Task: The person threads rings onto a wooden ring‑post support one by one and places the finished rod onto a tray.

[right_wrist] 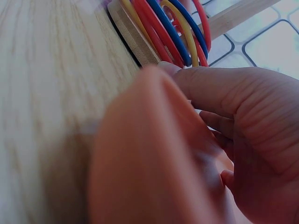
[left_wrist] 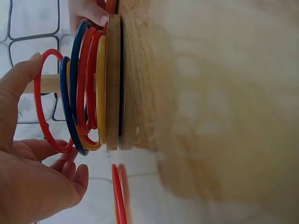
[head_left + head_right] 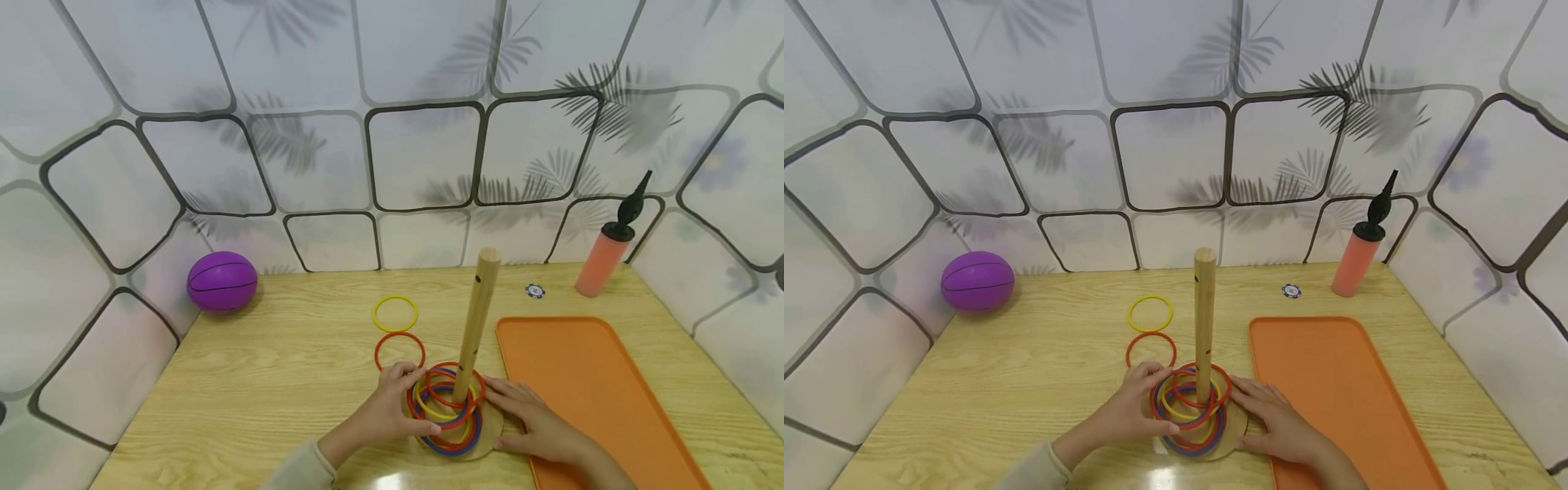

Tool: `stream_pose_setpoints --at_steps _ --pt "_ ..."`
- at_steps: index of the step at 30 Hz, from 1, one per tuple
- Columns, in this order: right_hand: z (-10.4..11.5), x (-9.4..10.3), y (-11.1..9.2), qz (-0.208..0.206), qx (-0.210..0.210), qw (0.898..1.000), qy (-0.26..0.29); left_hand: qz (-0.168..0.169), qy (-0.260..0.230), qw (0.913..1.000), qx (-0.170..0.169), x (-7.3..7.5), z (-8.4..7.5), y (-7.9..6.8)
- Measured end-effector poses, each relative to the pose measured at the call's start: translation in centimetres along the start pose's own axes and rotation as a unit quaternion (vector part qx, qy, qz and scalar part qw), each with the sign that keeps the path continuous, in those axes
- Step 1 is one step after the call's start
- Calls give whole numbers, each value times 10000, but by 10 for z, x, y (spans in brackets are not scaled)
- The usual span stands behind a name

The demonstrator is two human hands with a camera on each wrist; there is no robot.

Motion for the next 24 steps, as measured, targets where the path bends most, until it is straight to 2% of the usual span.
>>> stream_pose_setpoints --at_steps 8,12,17,24 --pt "-2 -1 -1 59 -196 9998 43 187 -52 9998 110 -2 5 -1" --pt "-2 -1 -1 78 -188 9998 40 52 4 9996 275 4 11 -3" --pt "-1 -2 -1 20 -40 10000 -3 -149 228 9991 325 20 18 -5" --pt "0 -1 0 -35 41 10000 -31 -396 474 9974 362 53 27 -3"
Point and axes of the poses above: each hand's wrist, its own y-axis towards the middle knuckle, its own x-axis out of the back of the hand, z = x × y, the point moved 8 cm from there along y, towards the middle knuckle, and after that the axes turned 8 degrees about x, right-handed, at the moved point
